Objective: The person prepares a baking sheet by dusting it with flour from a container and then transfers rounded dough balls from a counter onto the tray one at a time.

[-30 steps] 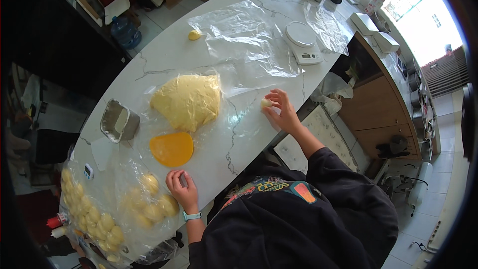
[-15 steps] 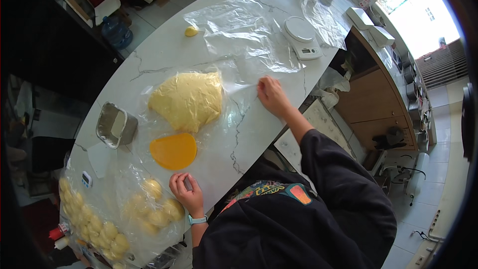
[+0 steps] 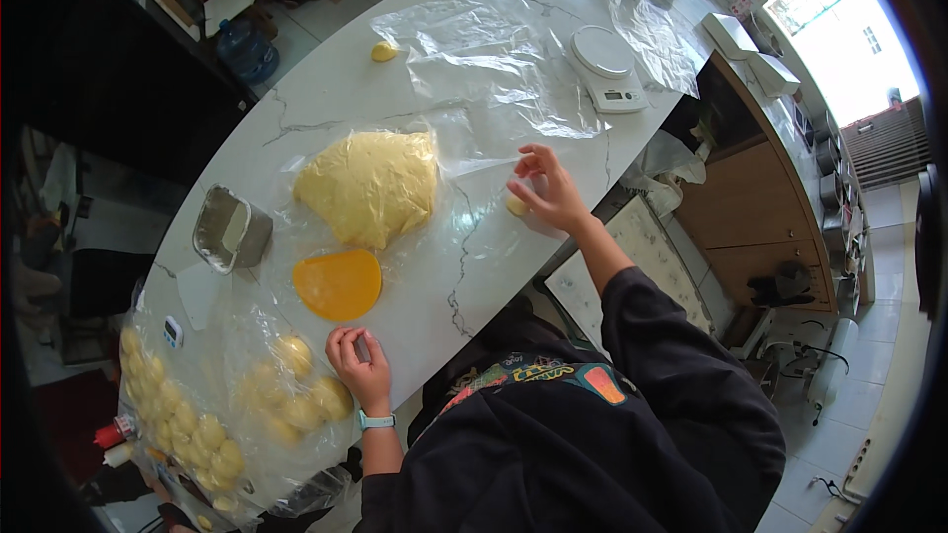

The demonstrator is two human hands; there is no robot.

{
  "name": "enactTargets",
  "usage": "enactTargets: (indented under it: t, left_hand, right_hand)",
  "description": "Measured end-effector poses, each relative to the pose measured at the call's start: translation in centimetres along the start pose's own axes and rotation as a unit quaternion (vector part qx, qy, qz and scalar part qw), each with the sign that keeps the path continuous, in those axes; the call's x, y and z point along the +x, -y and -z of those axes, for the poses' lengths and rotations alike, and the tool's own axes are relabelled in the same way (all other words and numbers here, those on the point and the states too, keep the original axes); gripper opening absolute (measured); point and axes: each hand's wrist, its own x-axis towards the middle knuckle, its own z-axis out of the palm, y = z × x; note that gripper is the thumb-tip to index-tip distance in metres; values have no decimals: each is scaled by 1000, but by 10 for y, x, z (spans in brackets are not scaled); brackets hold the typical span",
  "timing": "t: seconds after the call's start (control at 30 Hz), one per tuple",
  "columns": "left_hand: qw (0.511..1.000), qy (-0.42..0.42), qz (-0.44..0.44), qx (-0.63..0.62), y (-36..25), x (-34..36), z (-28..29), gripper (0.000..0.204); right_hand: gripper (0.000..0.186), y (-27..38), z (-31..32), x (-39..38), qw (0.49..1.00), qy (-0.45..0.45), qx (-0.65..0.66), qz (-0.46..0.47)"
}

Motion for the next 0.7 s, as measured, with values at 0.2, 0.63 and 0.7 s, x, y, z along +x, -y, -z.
enactTargets:
  t: [0.2, 0.63, 0.7]
  left_hand:
    - [1000, -4, 0, 18, 2, -2, 4, 11]
    - [999, -5, 11, 44, -1, -1, -3, 11]
    - [999, 10, 4, 38, 0, 0, -5, 19]
  right_hand:
    - [21, -6, -15, -32, 991, 83, 48, 95]
    - [52, 1, -7, -45, 998, -41, 20, 51]
    - [58, 0, 2, -36, 996, 56, 50, 54]
